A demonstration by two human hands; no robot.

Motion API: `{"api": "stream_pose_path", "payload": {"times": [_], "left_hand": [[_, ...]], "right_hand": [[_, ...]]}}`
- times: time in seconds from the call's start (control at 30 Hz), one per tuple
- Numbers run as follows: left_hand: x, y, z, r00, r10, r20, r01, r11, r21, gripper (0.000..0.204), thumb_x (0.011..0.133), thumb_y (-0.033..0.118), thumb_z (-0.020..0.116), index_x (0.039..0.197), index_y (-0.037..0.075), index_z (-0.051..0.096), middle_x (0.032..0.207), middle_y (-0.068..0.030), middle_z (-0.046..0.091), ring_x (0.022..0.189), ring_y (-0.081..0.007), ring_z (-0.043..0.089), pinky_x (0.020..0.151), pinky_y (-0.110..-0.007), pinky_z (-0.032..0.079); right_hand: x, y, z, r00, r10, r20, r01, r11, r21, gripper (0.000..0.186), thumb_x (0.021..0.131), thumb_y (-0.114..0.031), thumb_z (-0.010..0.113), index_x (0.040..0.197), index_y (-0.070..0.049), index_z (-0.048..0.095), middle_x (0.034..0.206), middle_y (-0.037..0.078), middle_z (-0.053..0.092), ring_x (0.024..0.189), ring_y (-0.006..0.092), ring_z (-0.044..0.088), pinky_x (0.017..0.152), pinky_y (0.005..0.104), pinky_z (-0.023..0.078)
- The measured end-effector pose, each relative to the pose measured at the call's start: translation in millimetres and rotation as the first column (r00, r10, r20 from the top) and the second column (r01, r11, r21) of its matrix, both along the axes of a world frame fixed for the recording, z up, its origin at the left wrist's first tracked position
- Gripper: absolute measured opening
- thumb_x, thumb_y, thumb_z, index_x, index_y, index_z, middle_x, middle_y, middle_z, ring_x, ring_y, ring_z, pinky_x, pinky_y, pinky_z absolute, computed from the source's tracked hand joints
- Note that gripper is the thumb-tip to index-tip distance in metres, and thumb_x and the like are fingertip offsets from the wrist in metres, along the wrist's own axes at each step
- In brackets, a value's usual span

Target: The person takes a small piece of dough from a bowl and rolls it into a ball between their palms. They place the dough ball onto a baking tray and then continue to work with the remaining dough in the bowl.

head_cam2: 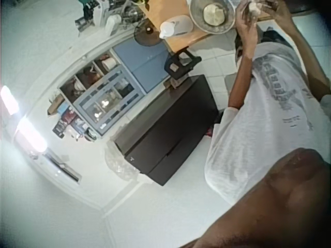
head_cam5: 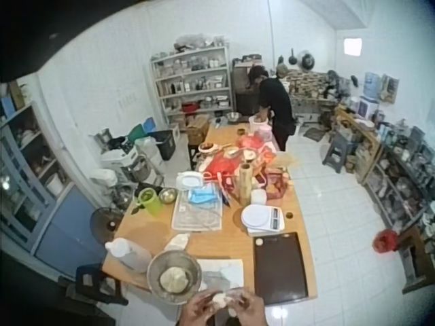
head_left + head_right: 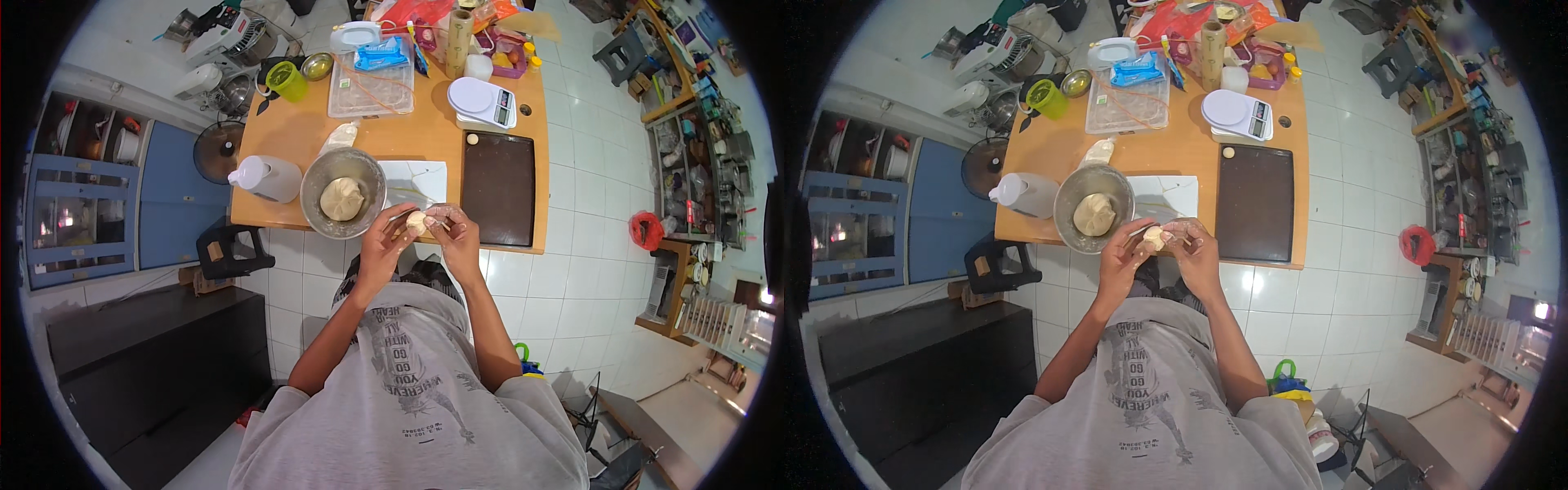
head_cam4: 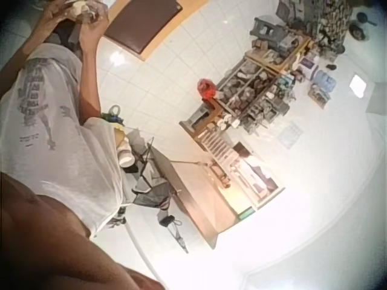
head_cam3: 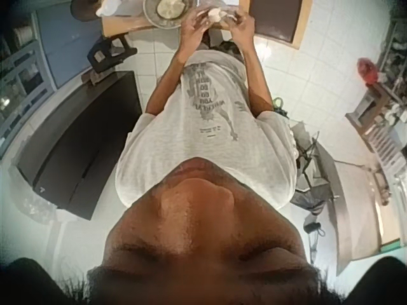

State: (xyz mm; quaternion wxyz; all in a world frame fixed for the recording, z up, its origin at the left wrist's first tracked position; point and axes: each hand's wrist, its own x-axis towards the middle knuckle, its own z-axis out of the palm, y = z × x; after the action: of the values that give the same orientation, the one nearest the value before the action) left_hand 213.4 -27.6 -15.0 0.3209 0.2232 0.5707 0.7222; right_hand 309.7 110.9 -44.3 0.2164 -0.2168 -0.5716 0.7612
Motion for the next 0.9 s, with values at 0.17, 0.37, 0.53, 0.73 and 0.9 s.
{"api": "stream_pose_path", "payload": {"times": [0.17, 0.37, 0.53, 0.73, 0.9], "left_hand": [[-2, -11, -11, 0.996, 0.081, 0.045, -0.071, 0.980, -0.185, 0.036, 0.099, 0.010, 0.074, 0.132, -0.002, 0.068, 0.132, -0.0119, 0.066, 0.116, -0.0156, 0.066, 0.100, -0.031, 0.053], [-19, -17, -10, 0.996, -0.050, -0.068, 0.040, 0.989, -0.144, 0.043, 0.098, 0.005, 0.074, 0.139, -0.003, 0.064, 0.132, -0.0096, 0.066, 0.125, -0.0174, 0.061, 0.105, -0.032, 0.051], [-31, -3, 2, 0.992, -0.070, 0.109, 0.075, 0.996, -0.043, 0.048, 0.094, 0.000, 0.075, 0.140, -0.003, 0.060, 0.135, -0.0103, 0.065, 0.128, -0.0185, 0.060, 0.108, -0.033, 0.049], [-68, 11, 7, 0.999, -0.047, 0.009, 0.046, 0.997, 0.066, 0.037, 0.096, -0.006, 0.071, 0.131, -0.002, 0.063, 0.130, -0.0107, 0.068, 0.125, -0.0179, 0.062, 0.108, -0.032, 0.051], [-114, -2, 15, 1.000, -0.020, 0.001, 0.020, 0.992, 0.123, 0.036, 0.095, -0.007, 0.072, 0.129, -0.002, 0.064, 0.130, -0.0113, 0.069, 0.126, -0.0189, 0.063, 0.107, -0.033, 0.052]], "right_hand": [[0, -12, 3, 0.999, 0.008, -0.049, -0.017, 0.983, -0.182, 0.016, 0.098, -0.004, 0.073, 0.113, 0.000, 0.069, 0.116, 0.005, 0.065, 0.111, 0.0147, 0.064, 0.097, 0.0303, 0.054], [-6, -6, 7, 0.998, 0.061, -0.019, -0.064, 0.980, -0.190, 0.016, 0.100, -0.005, 0.072, 0.114, 0.002, 0.071, 0.114, 0.006, 0.069, 0.108, 0.0128, 0.065, 0.094, 0.0293, 0.054], [-18, -3, 6, 0.997, -0.076, 0.014, 0.077, 0.993, -0.088, 0.018, 0.099, -0.004, 0.072, 0.115, 0.005, 0.071, 0.106, 0.006, 0.073, 0.100, 0.0126, 0.067, 0.091, 0.0280, 0.054], [-53, -20, 24, 0.957, -0.266, -0.119, 0.230, 0.941, -0.250, 0.028, 0.102, -0.006, 0.068, 0.128, 0.003, 0.064, 0.114, 0.010, 0.073, 0.105, 0.0145, 0.069, 0.091, 0.0325, 0.058], [-93, -36, 46, 0.954, -0.248, -0.166, 0.208, 0.952, -0.226, 0.024, 0.103, -0.006, 0.066, 0.125, 0.003, 0.064, 0.115, 0.011, 0.072, 0.111, 0.0176, 0.069, 0.101, 0.0369, 0.058]]}}
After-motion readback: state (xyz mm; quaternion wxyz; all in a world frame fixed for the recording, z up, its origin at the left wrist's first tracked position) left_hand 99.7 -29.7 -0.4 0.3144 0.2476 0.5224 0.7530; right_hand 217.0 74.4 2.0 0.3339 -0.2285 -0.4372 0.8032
